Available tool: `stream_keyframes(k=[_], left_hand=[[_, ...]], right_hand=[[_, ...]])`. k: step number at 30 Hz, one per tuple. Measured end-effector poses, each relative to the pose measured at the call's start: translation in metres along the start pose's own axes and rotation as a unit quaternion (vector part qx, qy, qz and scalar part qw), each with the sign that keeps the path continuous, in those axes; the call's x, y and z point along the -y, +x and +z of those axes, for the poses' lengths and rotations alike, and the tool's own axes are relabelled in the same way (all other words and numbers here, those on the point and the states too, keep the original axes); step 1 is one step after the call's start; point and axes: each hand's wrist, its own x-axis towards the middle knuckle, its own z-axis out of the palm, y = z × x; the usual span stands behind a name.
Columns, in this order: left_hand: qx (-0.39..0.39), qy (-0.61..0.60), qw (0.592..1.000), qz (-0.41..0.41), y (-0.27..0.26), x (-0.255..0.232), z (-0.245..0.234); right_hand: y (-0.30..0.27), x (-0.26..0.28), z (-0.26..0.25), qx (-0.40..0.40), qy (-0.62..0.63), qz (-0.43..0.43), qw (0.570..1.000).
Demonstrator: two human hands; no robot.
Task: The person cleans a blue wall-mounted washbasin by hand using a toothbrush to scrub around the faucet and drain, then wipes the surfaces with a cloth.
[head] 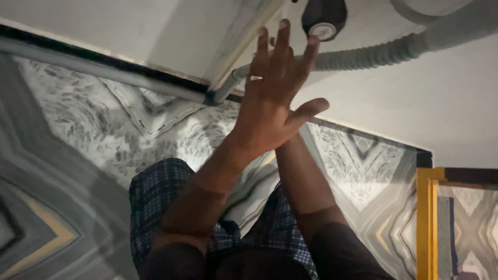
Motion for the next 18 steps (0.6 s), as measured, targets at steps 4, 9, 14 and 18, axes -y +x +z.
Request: stream_keyframes(k=[4, 9, 14, 18], left_hand=[[0.009, 0.010, 1.000, -0.017, -0.003, -0.003, 0.003], [0.000, 0.009, 1.000, -0.015, 0.000, -0.004, -0.001], [-0.008, 0.008, 1.000, -0.008, -0.003, -0.003, 0.003], [-0.042, -0.052, 0.998, -0.007, -0.003, 0.009, -0.001]], right_hand=[[-0.009, -0.002, -0.007, 0.000, -0.003, 0.008, 1.000], [-0.002, 0.003, -0.005, 0.019, -0.006, 0.011, 1.000], [-0.002, 0.007, -0.001, 0.026, 0.004, 0.019, 0.999], [0.002, 0.008, 0.001, 0.053, 0.013, 0.029, 0.998]])
